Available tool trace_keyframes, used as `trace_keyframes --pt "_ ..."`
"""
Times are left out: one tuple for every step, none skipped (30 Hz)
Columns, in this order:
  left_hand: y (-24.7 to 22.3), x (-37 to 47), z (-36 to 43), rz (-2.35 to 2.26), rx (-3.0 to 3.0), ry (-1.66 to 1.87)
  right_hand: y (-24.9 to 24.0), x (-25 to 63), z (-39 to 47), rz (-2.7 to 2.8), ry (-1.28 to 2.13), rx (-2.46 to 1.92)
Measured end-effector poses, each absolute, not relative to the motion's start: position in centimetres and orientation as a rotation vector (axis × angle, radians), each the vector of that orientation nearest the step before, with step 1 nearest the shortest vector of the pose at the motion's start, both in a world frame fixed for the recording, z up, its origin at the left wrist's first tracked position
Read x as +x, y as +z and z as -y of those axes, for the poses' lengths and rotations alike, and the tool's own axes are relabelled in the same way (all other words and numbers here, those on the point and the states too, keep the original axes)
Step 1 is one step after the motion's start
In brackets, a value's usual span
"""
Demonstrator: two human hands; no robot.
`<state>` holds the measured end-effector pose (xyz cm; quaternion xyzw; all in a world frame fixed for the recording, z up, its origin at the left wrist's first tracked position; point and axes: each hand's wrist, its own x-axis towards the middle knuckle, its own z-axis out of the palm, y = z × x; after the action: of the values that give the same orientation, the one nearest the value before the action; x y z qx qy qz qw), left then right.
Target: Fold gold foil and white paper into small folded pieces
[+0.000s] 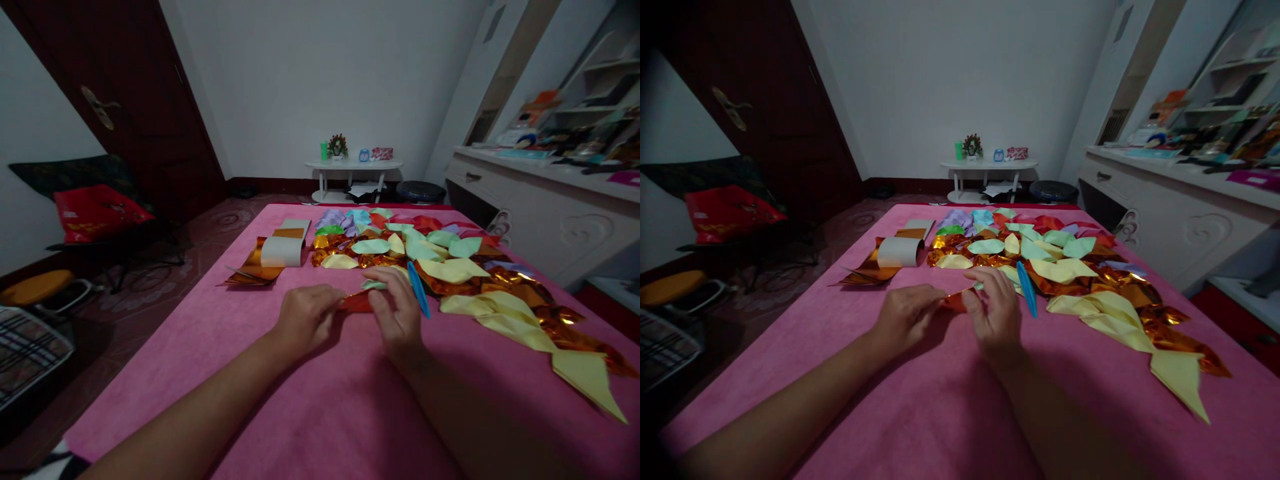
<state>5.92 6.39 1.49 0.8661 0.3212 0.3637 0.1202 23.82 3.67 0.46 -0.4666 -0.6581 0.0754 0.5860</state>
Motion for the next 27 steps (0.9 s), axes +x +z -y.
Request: trace_keyframes --pt "1.9 6.1 -6.3 -0.939 2.316 1.114 0.6 23.4 -3.3 1.547 0.22 -1.057" --pt "2.1 6.4 -6.4 -0.932 2.076 1.153 0.6 23.1 -3.1 1.503 0.276 -1.045" --pt "2.3 6.5 -6.4 -0.917 1.839 1.174 0.5 22.9 -3.0 1.432 0.355 -1.029" --pt "2.3 6.7 -6.5 -0.898 1.62 1.184 0.4 22.7 -3.0 1.345 0.454 -1.006" --pt "2.2 6.8 -6.6 -0.875 1.432 1.188 0.3 22.7 -3.2 1.255 0.559 -0.987" --pt "2.0 6.9 -6.7 -0.856 1.281 1.187 0.1 22.8 -3.4 1.182 0.664 -0.971" --pt "1.7 6.9 -6.8 -0.848 1.164 1.19 -0.1 22.9 -3.7 1.131 0.759 -0.969" --pt "1.4 7.0 -6.9 -0.845 1.074 1.192 -0.2 23.1 -4.0 1.108 0.828 -0.987" --pt "1.1 7.1 -6.9 -0.85 1.012 1.181 -0.4 23.3 -4.3 1.099 0.874 -1.002" --pt "0.8 7.1 -7.0 -0.855 0.975 1.164 -0.5 23.5 -4.5 1.086 0.911 -1.006" --pt "0.5 7.2 -7.0 -0.863 0.963 1.142 -0.5 23.6 -4.6 1.061 0.949 -0.997" --pt "0.4 7.2 -7.0 -0.872 0.977 1.119 -0.5 23.7 -4.8 1.024 0.994 -0.978" --pt "0.2 7.2 -7.0 -0.88 1.01 1.1 -0.5 23.8 -4.8 0.979 1.042 -0.959" --pt "0.2 7.2 -7.1 -0.888 1.057 1.077 -0.5 23.9 -4.9 0.934 1.087 -0.946" --pt "0.2 7.1 -7.1 -0.896 1.113 1.048 -0.4 23.9 -4.9 0.893 1.123 -0.941" --pt "0.2 7.0 -7.1 -0.902 1.17 1.002 -0.2 24.1 -5.0 0.862 1.149 -0.942" --pt "0.2 6.9 -7.2 -0.902 1.226 0.938 -0.1 24.2 -5.0 0.845 1.167 -0.942" --pt "0.2 6.7 -7.2 -0.896 1.279 0.866 0.0 24.4 -5.1 0.847 1.185 -0.942" --pt "0.3 6.5 -7.3 -0.888 1.328 0.798 0.1 24.5 -5.1 0.873 1.214 -0.95" --pt "0.3 6.4 -7.4 -0.879 1.378 0.736 0.2 24.7 -5.1 0.923 1.246 -0.968" --pt "0.3 6.2 -7.4 -0.87 1.427 0.689 0.2 24.8 -5.1 0.997 1.276 -1.001" --pt "0.4 6.0 -7.5 -0.866 1.476 0.654 0.3 24.9 -5.1 1.08 1.296 -1.04" --pt "0.4 5.8 -7.7 -0.877 1.524 0.636 0.3 24.9 -5.1 1.154 1.302 -1.078" --pt "0.5 5.6 -7.9 -0.904 1.566 0.635 0.2 25.0 -5.1 1.214 1.294 -1.107" --pt "0.5 5.4 -8.1 -0.946 1.601 0.655 0.2 25.0 -5.1 1.256 1.273 -1.124" --pt "0.6 5.2 -8.3 -0.999 1.624 0.695 0.2 25.0 -5.1 1.286 1.249 -1.129" --pt "0.6 5.1 -8.5 -1.058 1.634 0.748 0.2 24.9 -5.2 1.31 1.227 -1.132"
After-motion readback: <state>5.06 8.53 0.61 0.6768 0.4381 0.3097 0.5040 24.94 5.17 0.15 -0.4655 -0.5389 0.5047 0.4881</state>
